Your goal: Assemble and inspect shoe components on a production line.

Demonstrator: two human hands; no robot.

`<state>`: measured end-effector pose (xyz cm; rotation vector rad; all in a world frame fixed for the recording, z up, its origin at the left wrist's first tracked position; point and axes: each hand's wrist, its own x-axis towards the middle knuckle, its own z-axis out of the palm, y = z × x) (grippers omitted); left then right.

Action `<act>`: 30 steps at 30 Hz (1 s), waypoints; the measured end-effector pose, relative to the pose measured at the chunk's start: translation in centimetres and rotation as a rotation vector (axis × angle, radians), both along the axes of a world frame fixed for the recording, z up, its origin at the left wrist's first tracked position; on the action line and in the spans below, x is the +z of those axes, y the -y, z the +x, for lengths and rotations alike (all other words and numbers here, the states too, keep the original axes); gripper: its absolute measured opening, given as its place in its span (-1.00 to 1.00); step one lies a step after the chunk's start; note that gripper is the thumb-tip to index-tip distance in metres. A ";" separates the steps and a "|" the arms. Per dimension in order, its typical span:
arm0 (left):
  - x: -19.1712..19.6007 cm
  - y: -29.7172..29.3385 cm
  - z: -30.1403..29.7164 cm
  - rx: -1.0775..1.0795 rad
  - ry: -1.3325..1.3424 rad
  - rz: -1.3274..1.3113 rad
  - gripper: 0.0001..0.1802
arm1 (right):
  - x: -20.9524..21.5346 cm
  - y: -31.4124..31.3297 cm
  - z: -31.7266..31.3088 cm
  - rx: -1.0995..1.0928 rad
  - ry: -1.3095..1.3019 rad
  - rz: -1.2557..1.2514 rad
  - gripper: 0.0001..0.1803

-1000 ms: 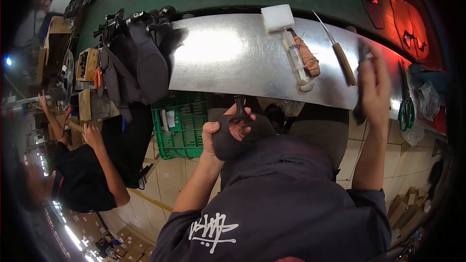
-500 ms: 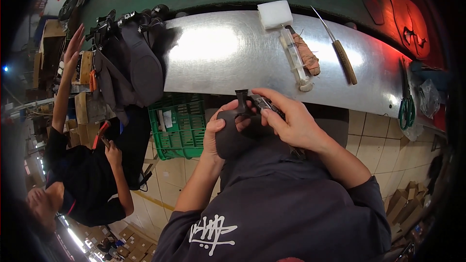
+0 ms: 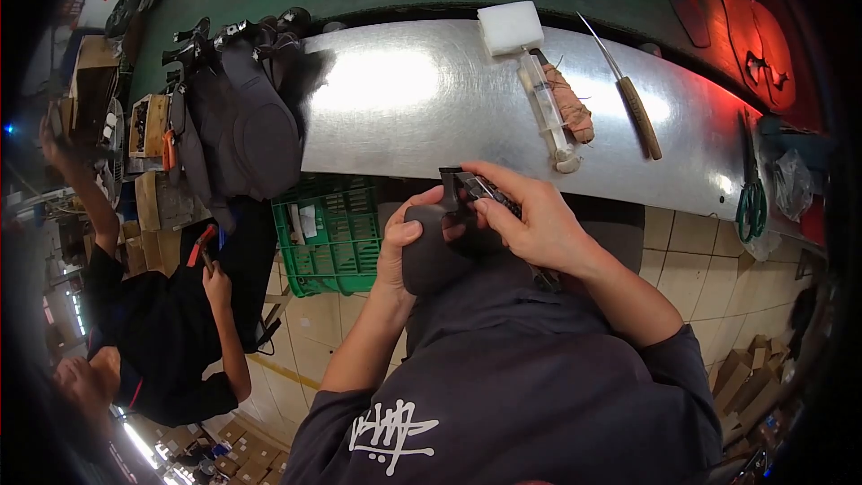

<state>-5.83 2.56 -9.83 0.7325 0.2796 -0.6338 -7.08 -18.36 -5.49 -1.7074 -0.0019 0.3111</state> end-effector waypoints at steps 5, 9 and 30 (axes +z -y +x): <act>-0.1 -0.2 0.2 -0.038 0.012 0.034 -0.24 | -0.1 -0.1 0.2 -0.002 0.038 -0.026 -0.54; 0.0 -0.1 0.2 -0.038 0.009 0.025 -0.24 | -0.2 -0.1 0.2 -0.007 0.053 -0.032 -0.55; -0.5 0.0 -0.1 -0.007 -0.019 0.011 -0.23 | 1.0 -0.3 0.4 0.003 0.057 -0.200 -0.56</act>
